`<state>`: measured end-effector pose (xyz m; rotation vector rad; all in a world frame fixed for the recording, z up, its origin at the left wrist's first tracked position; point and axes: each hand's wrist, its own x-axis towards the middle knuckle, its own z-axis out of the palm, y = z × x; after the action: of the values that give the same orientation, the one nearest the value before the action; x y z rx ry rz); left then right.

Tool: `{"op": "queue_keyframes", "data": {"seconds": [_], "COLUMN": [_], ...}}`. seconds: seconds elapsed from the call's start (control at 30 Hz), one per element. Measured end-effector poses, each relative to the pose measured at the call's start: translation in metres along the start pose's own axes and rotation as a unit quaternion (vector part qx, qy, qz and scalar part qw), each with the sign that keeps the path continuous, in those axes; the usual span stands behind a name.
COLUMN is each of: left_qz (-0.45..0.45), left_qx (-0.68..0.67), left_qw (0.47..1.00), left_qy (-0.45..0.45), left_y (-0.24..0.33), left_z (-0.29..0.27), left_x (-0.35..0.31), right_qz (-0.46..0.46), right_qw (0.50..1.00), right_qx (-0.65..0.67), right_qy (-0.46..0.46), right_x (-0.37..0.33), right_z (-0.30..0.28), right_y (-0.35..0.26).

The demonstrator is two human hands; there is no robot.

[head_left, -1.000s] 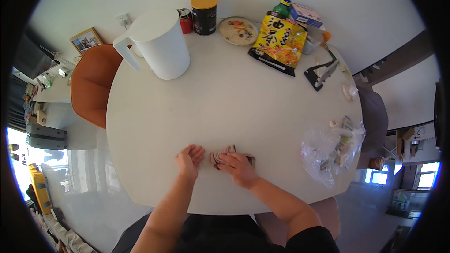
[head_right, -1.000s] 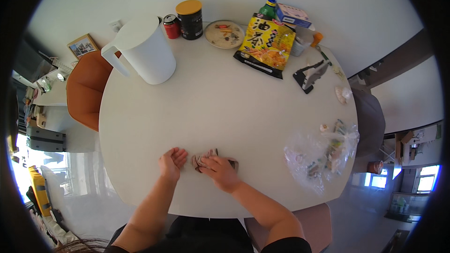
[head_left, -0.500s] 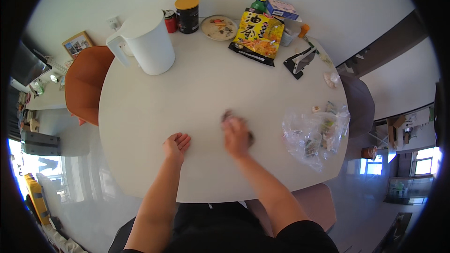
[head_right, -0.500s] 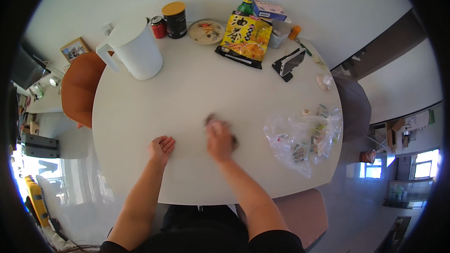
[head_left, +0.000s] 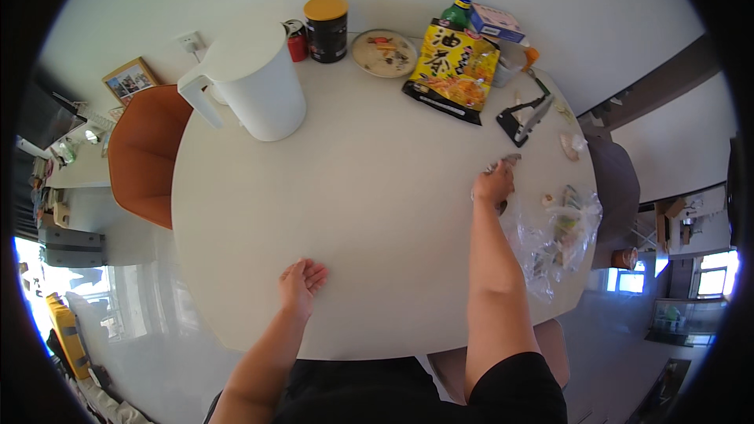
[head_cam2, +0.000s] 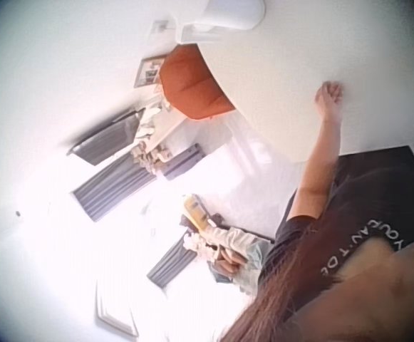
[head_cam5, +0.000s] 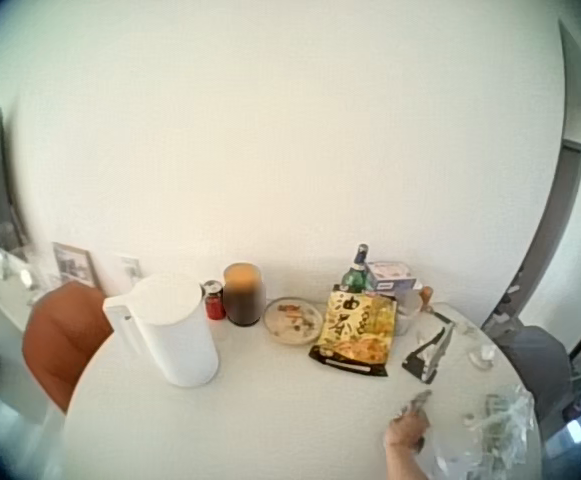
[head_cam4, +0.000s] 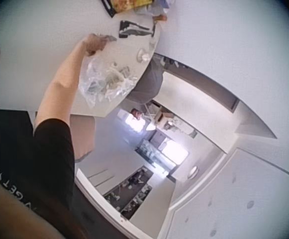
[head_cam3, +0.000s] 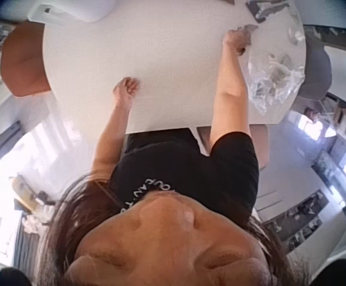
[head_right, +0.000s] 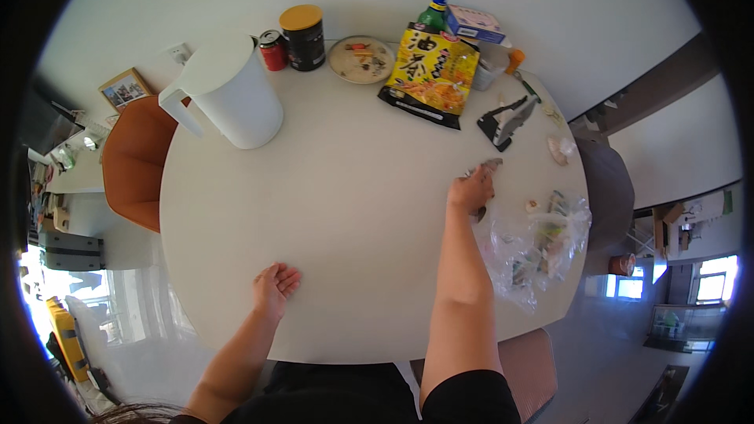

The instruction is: The person wipes the surface of a dining table with a cloth, moves a phone and a plastic bag, and fits covers onto the seats of several chairs.

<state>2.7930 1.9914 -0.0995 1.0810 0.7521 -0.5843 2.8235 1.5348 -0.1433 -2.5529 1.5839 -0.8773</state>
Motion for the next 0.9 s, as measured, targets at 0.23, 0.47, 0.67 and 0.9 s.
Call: {"op": "queue_keyframes", "data": {"seconds": [0.23,0.47,0.67,0.9], "left_qz": [-0.029,-0.017,0.07,0.139], "left_qx": [0.015,-0.074,-0.121,-0.179], "left_qw": [0.999,0.997,0.99,0.97], "left_qy": [0.038,-0.023,0.031,0.092], "left_y": [0.012,0.0,0.038,0.071], "left_z": [0.002,-0.017,-0.051,-0.105], "left_x": [-0.002,0.004,-0.009,-0.002], "right_qz": [-0.417,-0.541,-0.444,-0.588], "right_qw": [0.844,0.649,0.792,0.698], "right_qx": [0.296,0.416,0.356,0.347], "right_qy": [-0.16,-0.336,-0.22,-0.216], "right_x": [-0.122,-0.231,-0.154,-0.254], "right_z": [-0.032,-0.105,-0.051,-0.066], "right_y": [-0.145,-0.153,-0.247,-0.32]}}
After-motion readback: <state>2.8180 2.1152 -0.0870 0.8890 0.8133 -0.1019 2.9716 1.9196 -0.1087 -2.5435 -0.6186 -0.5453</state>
